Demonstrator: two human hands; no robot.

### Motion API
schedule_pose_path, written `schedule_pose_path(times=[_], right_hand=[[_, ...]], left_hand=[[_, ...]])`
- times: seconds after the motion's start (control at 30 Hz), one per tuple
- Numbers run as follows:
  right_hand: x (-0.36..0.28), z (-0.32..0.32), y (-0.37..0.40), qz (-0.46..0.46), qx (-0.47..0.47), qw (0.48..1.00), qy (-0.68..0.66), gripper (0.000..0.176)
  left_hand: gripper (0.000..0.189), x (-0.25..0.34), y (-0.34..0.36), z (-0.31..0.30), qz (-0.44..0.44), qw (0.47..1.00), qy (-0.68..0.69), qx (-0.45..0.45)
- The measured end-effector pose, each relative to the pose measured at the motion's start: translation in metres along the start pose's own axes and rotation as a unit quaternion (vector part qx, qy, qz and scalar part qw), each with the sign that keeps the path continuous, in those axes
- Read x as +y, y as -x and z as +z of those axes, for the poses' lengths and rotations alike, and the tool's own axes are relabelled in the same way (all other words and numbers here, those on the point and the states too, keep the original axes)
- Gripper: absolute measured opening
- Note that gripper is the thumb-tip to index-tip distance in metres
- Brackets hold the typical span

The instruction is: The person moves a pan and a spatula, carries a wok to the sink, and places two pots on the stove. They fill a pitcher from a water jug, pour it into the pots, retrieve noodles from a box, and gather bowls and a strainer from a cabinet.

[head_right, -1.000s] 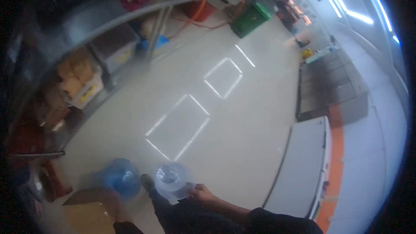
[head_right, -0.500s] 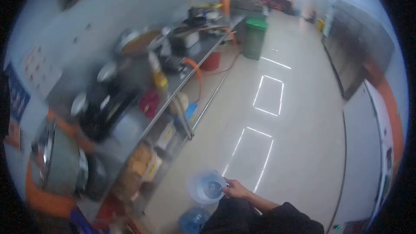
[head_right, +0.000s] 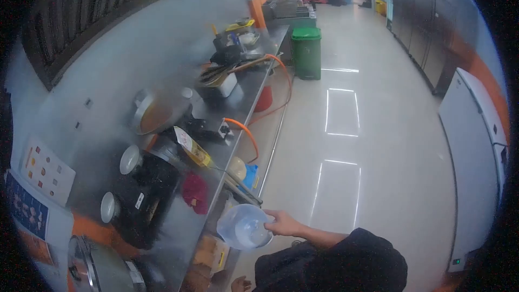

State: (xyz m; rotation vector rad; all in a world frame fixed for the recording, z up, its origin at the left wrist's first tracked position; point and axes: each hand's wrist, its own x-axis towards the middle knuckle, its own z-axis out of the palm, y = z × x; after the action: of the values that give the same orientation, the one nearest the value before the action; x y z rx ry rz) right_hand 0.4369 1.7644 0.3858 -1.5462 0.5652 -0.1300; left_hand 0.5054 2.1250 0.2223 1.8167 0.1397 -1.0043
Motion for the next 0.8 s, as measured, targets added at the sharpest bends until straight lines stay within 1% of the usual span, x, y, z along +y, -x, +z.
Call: schedule_pose_path(times=[0.07, 0.1, 0.13, 0.17, 0.23, 0.27, 0.3, 0.33, 0.37, 0.43, 0.47, 0.5, 0.53, 0.6, 0.63, 0.67, 0.7, 0.73, 0.77, 0.8], right_hand=[[-0.012, 0.003, -0.031, -0.019, -0.002, 1.000, -0.007, 0.053], [-0.019, 0.004, -0.047, -0.037, -0.001, 0.999, -0.009, 0.053], [-0.027, 0.005, -0.063, -0.036, -0.003, 0.999, -0.006, 0.053], [-0.036, 0.009, -0.078, -0.042, 0.004, 0.999, -0.008, 0.052], [-0.060, 0.016, -0.103, -0.041, 0.011, 0.999, -0.007, 0.051], [-0.078, 0.020, -0.113, -0.059, 0.015, 0.998, -0.014, 0.050], [-0.091, 0.026, -0.124, -0.078, 0.020, 0.996, -0.024, 0.050], [-0.099, 0.032, -0.138, -0.076, 0.023, 0.997, -0.024, 0.050], [-0.107, 0.039, -0.152, -0.078, 0.025, 0.995, -0.050, 0.050], [-0.124, 0.054, -0.176, -0.081, 0.030, 0.993, -0.077, 0.052], [-0.141, 0.062, -0.186, -0.076, 0.029, 0.994, -0.073, 0.052], [-0.169, 0.079, -0.202, -0.095, 0.042, 0.992, -0.076, 0.050], [-0.186, 0.086, -0.211, -0.116, 0.054, 0.988, -0.087, 0.049], [-0.200, 0.096, -0.233, -0.120, 0.064, 0.988, -0.073, 0.049], [-0.207, 0.103, -0.246, -0.128, 0.070, 0.988, -0.059, 0.050], [-0.216, 0.111, -0.256, -0.134, 0.076, 0.983, -0.099, 0.053], [-0.224, 0.116, -0.266, -0.139, 0.081, 0.978, -0.137, 0.055], [-0.226, 0.117, -0.280, -0.155, 0.077, 0.979, -0.110, 0.056], [-0.235, 0.119, -0.287, -0.133, 0.078, 0.984, -0.091, 0.051], [-0.238, 0.128, -0.293, -0.178, 0.098, 0.972, -0.119, 0.049]], left_hand=[[0.045, 0.014, -0.034, -0.020, 0.007, 0.998, 0.027, -0.050], [0.050, 0.023, -0.056, -0.029, 0.014, 0.993, 0.057, -0.105], [0.050, 0.007, -0.106, -0.052, 0.039, 0.983, 0.123, -0.133], [0.050, -0.007, -0.147, -0.081, 0.063, 0.967, 0.189, -0.160], [0.046, 0.041, -0.167, -0.100, 0.107, 0.904, 0.322, -0.259], [0.037, 0.094, -0.156, -0.096, 0.117, 0.921, 0.324, -0.182], [0.034, 0.143, -0.147, -0.098, 0.126, 0.933, 0.320, -0.105], [0.034, 0.165, -0.165, -0.115, 0.169, 0.934, 0.304, -0.080], [0.035, 0.187, -0.181, -0.133, 0.213, 0.932, 0.288, -0.055], [0.034, 0.263, -0.186, -0.140, 0.225, 0.891, 0.393, 0.025], [0.033, 0.301, -0.203, -0.153, 0.266, 0.897, 0.353, -0.002], [0.032, 0.341, -0.229, -0.175, 0.305, 0.898, 0.316, -0.030], [0.031, 0.365, -0.245, -0.183, 0.273, 0.915, 0.298, -0.010], [0.030, 0.400, -0.274, -0.191, 0.257, 0.928, 0.270, 0.011], [0.030, 0.413, -0.283, -0.190, 0.286, 0.927, 0.242, 0.017], [0.029, 0.419, -0.290, -0.190, 0.312, 0.925, 0.217, 0.029], [0.025, 0.421, -0.305, -0.194, 0.285, 0.933, 0.216, 0.040], [0.021, 0.423, -0.319, -0.194, 0.245, 0.948, 0.190, 0.068], [0.019, 0.421, -0.313, -0.188, 0.273, 0.936, 0.216, 0.054], [0.019, 0.406, -0.322, -0.186, 0.280, 0.932, 0.225, 0.051]])
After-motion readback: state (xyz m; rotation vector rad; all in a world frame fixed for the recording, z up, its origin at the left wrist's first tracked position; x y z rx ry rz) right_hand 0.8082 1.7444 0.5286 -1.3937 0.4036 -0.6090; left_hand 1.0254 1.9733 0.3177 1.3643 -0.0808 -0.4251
